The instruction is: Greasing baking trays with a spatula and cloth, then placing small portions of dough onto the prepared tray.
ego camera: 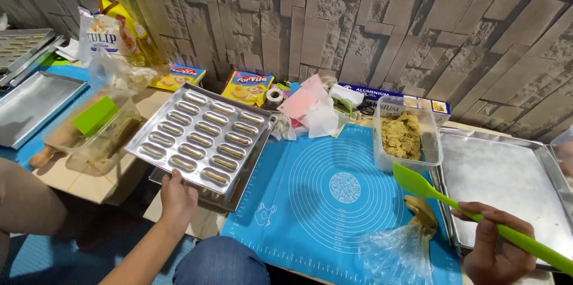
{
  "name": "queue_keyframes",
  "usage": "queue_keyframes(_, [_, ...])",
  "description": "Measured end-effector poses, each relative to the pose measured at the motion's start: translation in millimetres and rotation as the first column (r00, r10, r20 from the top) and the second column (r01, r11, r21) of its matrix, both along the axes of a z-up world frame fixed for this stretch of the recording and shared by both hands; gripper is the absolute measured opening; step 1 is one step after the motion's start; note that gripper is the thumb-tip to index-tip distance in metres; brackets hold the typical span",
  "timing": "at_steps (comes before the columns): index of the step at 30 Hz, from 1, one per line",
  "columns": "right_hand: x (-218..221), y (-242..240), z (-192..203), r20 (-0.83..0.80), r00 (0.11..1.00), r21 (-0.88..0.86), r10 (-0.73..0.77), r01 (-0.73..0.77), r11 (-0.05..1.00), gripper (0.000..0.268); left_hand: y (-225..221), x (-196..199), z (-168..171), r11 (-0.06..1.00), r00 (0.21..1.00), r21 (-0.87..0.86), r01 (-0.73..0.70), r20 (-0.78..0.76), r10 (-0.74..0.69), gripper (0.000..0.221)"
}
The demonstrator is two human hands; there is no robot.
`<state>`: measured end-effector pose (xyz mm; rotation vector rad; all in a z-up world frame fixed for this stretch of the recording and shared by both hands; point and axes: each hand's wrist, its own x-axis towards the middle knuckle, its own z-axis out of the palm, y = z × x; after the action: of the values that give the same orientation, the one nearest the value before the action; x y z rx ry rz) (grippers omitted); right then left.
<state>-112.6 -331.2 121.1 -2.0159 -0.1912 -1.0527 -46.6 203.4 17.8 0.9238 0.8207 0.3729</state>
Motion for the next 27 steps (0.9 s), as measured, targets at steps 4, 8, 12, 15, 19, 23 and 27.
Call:
queue_keyframes(4, [-1.6,-2.1,2.6,0.038,0.998,0.006,0.051,-0.051,0.999,0.011,-21.2,-11.3,21.8,0.994,0.999,-0.106,-0.004,0.045,0.009,0.041])
queue_keyframes(8, [-0.8,2.2,3.8,0.044,0.997,0.035,0.055,-0.057,0.998,0.006,-27.9,-13.0,20.5,0.984,0.998,-0.175,0.026,-0.044,-0.034,0.062])
queue_keyframes(12, [2.1,2.4,2.1,0.023,0.998,0.031,0.056,-0.057,0.998,0.006,-16.8,-2.4,-18.9,0.985,0.996,-0.171,0.011,-0.082,-0.025,0.066])
queue_keyframes(15, [4.8,4.0,1.2,0.036,0.998,0.061,0.057,-0.059,0.996,0.007,-24.9,-5.6,-1.9,0.983,0.995,-0.182,0.03,-0.083,-0.045,0.064])
queue_keyframes(19, [4.1,5.0,5.1,-0.007,0.999,0.052,0.052,-0.052,0.997,0.008,-30.1,-7.0,11.6,0.979,0.998,-0.2,0.032,-0.051,-0.043,0.037])
queue_keyframes(23, [6.7,-0.7,3.0,-0.038,0.99,0.098,0.135,-0.131,0.987,0.006,-20.0,-4.7,0.2,0.964,0.988,-0.242,0.11,-0.075,-0.132,0.056])
queue_keyframes(27, [11.2,-4.4,5.8,-0.082,0.986,0.05,0.146,-0.142,0.989,0.007,-33.6,-16.8,38.9,0.954,0.988,-0.267,0.133,-0.042,-0.15,0.017])
